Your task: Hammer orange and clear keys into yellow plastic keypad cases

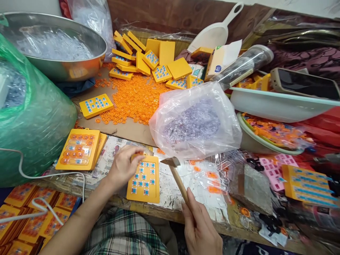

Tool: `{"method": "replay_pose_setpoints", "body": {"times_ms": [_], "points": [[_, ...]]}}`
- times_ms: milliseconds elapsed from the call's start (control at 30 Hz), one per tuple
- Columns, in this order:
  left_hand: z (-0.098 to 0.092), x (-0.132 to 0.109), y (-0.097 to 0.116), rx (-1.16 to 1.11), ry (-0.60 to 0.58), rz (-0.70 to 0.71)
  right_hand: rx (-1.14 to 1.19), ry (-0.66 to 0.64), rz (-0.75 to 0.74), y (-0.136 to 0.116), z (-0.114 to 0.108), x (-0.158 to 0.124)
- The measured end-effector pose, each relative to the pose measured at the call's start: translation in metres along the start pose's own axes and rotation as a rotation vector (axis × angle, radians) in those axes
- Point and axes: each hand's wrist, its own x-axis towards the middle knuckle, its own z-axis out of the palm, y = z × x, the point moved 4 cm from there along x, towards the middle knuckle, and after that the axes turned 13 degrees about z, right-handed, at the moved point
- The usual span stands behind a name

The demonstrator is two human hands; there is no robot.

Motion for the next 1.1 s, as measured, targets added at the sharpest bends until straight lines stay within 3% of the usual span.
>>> {"method": "replay_pose_setpoints", "body": {"times_ms": [133,333,567,767,1100], "points": [[0.011,-0.026,0.008,-0.091,-0.055,0.135,0.160,-0.045,-0.061,-0.009,-0.005,-0.003],[0.020,-0.032,-0.005,-0.043,0.011,0.179,0.109,-0.141,-0.118,-0.023,0.004,-0.007],[0.020,-0.031,-0.007,-0.026,-0.001,0.108,0.197,-0.101,-0.127,-0.028,-0.002,-0.003],[0.018,-0.031,-0.004,-0.049,-0.095,0.105,0.082,-0.160,-0.106,-0.025,0.011,-0.002],[0.015,-0.035,-0.007,-0.130,-0.023,0.012,0.176,-0.060,-0.170,-0.032,-0.005,0.000]]}}
